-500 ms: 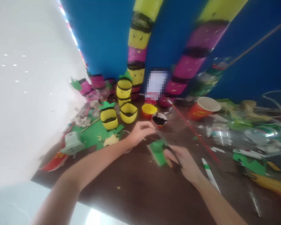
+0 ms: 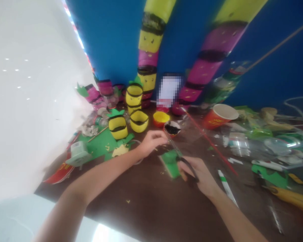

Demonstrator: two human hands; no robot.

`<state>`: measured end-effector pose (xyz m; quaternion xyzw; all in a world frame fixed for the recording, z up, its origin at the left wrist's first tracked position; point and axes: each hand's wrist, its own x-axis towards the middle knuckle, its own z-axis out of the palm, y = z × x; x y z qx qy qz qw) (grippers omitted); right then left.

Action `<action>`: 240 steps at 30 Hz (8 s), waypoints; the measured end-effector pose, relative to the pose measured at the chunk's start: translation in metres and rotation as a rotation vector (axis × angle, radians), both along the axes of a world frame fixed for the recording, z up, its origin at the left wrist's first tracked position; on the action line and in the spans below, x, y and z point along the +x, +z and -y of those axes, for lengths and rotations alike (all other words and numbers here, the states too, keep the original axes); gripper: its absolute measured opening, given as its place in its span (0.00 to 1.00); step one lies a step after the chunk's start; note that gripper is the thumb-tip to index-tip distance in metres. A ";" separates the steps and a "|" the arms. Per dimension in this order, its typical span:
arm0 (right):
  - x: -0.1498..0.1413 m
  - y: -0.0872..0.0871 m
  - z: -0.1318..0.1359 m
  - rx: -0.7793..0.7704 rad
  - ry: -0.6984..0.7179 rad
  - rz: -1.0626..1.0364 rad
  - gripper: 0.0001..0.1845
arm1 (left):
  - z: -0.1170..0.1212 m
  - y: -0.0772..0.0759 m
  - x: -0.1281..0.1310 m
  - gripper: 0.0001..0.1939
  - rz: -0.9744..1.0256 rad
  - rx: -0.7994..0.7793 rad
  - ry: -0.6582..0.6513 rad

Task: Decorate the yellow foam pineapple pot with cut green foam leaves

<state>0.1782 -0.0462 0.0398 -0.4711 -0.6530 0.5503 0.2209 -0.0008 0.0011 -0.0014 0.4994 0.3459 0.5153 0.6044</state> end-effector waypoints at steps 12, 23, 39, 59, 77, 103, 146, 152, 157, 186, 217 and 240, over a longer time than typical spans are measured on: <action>0.001 -0.001 0.001 0.010 0.018 -0.009 0.30 | 0.000 0.000 0.000 0.08 -0.005 -0.054 -0.034; 0.001 -0.001 0.000 0.040 0.027 0.012 0.30 | 0.000 -0.002 0.000 0.08 -0.054 -0.064 -0.018; 0.001 0.000 0.000 0.052 0.023 0.032 0.29 | 0.001 0.001 0.000 0.08 -0.015 -0.031 0.017; 0.012 -0.011 0.005 0.259 -0.168 -0.065 0.25 | 0.005 0.007 0.001 0.07 -0.479 0.432 -0.335; 0.010 -0.006 0.006 0.302 -0.169 -0.145 0.26 | 0.015 0.016 0.002 0.06 -1.191 0.735 -0.283; 0.009 -0.015 0.006 0.443 -0.164 -0.103 0.25 | 0.049 0.066 0.008 0.05 -1.580 0.436 -0.495; 0.009 -0.013 0.004 0.403 -0.155 -0.097 0.26 | 0.044 0.071 0.007 0.06 -1.505 0.343 -0.595; 0.009 -0.013 0.004 0.416 -0.151 -0.092 0.26 | 0.045 0.071 0.009 0.06 -1.530 0.336 -0.607; 0.010 -0.013 0.004 0.402 -0.167 -0.082 0.27 | 0.039 0.067 0.004 0.05 -1.405 0.327 -0.648; -0.003 -0.026 0.000 0.327 -0.491 -0.220 0.09 | 0.011 0.034 0.001 0.10 -0.532 0.131 -0.322; 0.004 -0.020 0.001 0.157 -0.127 -0.072 0.18 | 0.011 0.035 0.001 0.07 -0.214 0.050 0.052; 0.007 -0.016 0.006 0.122 -0.173 -0.299 0.24 | 0.010 0.033 -0.002 0.10 -0.290 0.021 -0.051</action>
